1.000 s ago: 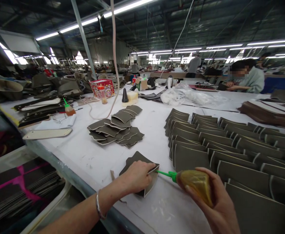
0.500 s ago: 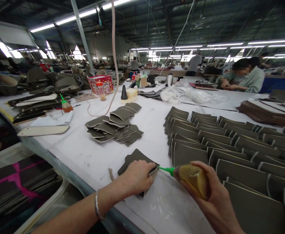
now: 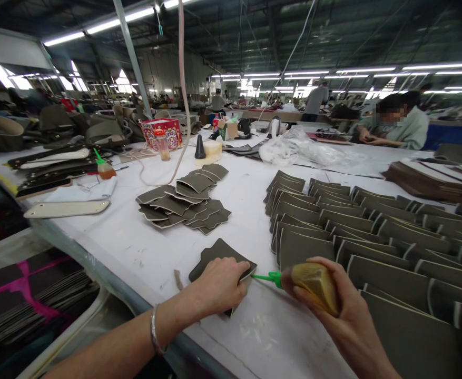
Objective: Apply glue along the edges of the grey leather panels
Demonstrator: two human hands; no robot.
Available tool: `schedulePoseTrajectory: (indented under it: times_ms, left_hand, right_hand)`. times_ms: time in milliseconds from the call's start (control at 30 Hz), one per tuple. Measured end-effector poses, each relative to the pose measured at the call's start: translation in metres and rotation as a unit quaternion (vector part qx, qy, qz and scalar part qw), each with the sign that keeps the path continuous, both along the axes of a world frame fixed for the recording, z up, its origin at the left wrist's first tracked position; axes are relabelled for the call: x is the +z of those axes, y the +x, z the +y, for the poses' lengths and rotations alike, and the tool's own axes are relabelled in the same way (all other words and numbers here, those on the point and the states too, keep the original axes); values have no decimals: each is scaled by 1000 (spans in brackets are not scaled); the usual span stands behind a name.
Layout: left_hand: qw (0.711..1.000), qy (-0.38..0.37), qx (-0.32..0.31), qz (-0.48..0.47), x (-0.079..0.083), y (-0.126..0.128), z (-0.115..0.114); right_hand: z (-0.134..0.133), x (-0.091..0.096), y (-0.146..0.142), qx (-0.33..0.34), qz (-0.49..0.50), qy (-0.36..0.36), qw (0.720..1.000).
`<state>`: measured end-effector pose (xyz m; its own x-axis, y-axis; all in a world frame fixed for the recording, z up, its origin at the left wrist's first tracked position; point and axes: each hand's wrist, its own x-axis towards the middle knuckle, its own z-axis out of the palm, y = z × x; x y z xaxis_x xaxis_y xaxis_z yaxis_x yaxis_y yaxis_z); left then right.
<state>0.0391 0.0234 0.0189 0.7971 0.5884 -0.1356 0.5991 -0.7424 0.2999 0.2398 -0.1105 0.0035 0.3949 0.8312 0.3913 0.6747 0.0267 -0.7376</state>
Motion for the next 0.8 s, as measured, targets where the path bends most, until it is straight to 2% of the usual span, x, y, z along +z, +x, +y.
schedulePoseTrajectory:
  times_ms: [133, 233, 367, 567, 700, 800]
  left_hand:
    - [1000, 0, 0, 6, 2, 0, 0]
    - [1000, -2, -2, 11, 2, 0, 0]
    - [1000, -4, -5, 9, 1, 0, 1]
    - [1000, -14, -5, 4, 1, -1, 2]
    - [1000, -27, -12, 0, 3, -3, 3]
    - [999, -30, -13, -7, 3, -5, 5]
  right_hand:
    - [0, -2, 1, -22, -6, 4, 1000]
    - [-1, -2, 2, -9, -16, 1, 1000]
    - [0, -1, 3, 9, 16, -15, 1000]
    - [2, -3, 3, -22, 45, -17, 999]
    - [-2, -4, 1, 5, 75, -36, 997]
    - [-3, -5, 1, -9, 83, -30, 996]
